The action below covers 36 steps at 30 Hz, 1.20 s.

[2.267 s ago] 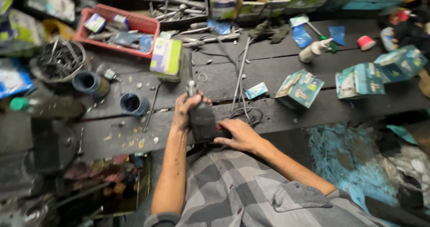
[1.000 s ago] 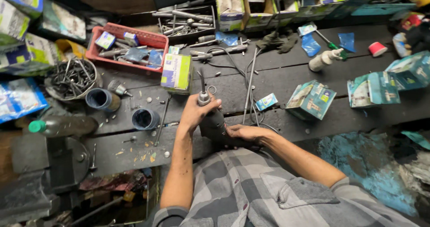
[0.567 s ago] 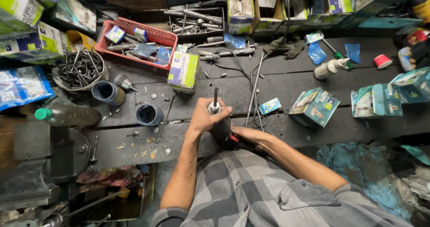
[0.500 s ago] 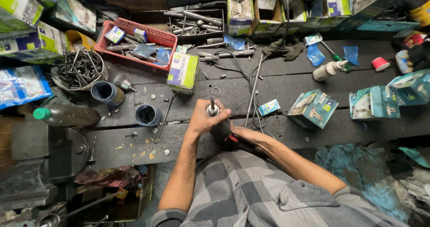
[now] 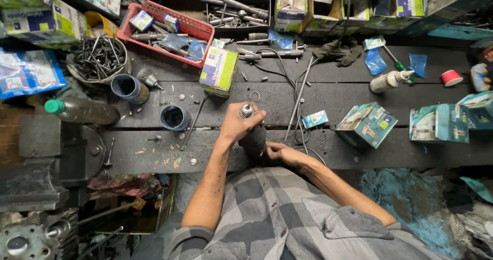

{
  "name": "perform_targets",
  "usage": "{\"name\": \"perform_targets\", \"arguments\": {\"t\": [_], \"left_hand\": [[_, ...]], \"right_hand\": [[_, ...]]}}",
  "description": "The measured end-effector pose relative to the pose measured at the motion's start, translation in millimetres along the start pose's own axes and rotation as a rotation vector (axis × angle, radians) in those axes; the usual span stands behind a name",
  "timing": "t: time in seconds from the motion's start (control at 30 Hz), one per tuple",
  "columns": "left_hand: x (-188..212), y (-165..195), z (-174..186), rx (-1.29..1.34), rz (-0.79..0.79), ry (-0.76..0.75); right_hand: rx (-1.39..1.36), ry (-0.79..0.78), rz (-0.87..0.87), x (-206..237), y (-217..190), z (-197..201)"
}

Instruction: The person picks up a corded die grinder from the workbench and fits a bit into its collet. They then grind the surface of a small engine cylinder head held in a bench vise, working the tool around the head, before setting the grinder down and working on the clamped head by hand.

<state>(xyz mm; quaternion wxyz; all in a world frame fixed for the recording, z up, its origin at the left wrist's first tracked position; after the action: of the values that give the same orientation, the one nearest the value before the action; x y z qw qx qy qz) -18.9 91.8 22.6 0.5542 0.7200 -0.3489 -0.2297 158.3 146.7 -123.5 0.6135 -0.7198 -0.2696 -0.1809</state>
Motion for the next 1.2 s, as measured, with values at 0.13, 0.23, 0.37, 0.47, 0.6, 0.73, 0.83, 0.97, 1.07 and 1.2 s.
{"name": "perform_targets", "arguments": {"t": [0.13,0.23,0.37,0.47,0.6,0.73,0.83,0.97,1.07,1.2], "left_hand": [[-1.7,14.7,-1.3,0.027,-0.051,0.028],[-2.9,43.8,-4.9,0.06,-0.265,0.016],[2.8,79.4,5.0,0.042,-0.495,0.072],[29.9,105.5,30.9,0.123,-0.707,0.195],[55.6,96.6,72.0,0.41,-0.546,0.25],[79.4,64.7,86.3,0.31,-0.333,0.238],[97.5,20.9,86.6,0.367,-0.17,0.295],[125.4,-28.3,81.3,0.362,-0.07,0.446],[142.3,-50.0,80.9,0.345,-0.02,0.587],[146.2,-46.0,70.9,0.438,-0.111,0.588]], "right_hand": [[0.087,0.009,-0.003,4.8,-10.0,-2.3],[0.068,0.0,-0.032,5.9,-6.3,-3.3],[0.161,-0.016,0.047,1.5,-6.2,-1.5],[0.176,-0.052,0.08,-0.5,-6.1,-2.3],[0.322,-0.044,0.014,-3.4,-8.7,1.2],[0.177,-0.042,-0.054,-1.8,-19.8,2.4],[-0.014,0.013,-0.19,-0.3,-21.8,9.8],[0.103,0.22,-0.309,-0.4,-34.2,40.5],[0.639,0.518,-0.233,4.5,-75.2,73.7],[1.237,0.552,-0.333,22.5,-110.4,68.0]]}}
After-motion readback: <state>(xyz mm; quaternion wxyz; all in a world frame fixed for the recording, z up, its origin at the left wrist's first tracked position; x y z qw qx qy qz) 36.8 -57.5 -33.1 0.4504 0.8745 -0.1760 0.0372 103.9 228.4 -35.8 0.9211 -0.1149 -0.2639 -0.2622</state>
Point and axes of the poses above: each hand's wrist, its own x-axis away from the middle knuckle, its own z-axis out of the back of the hand, y = z × x, the point moved 9 cm from there along -x, towards the middle knuckle, and after that the axes turned 13 degrees about x, right-handed, at the moved point
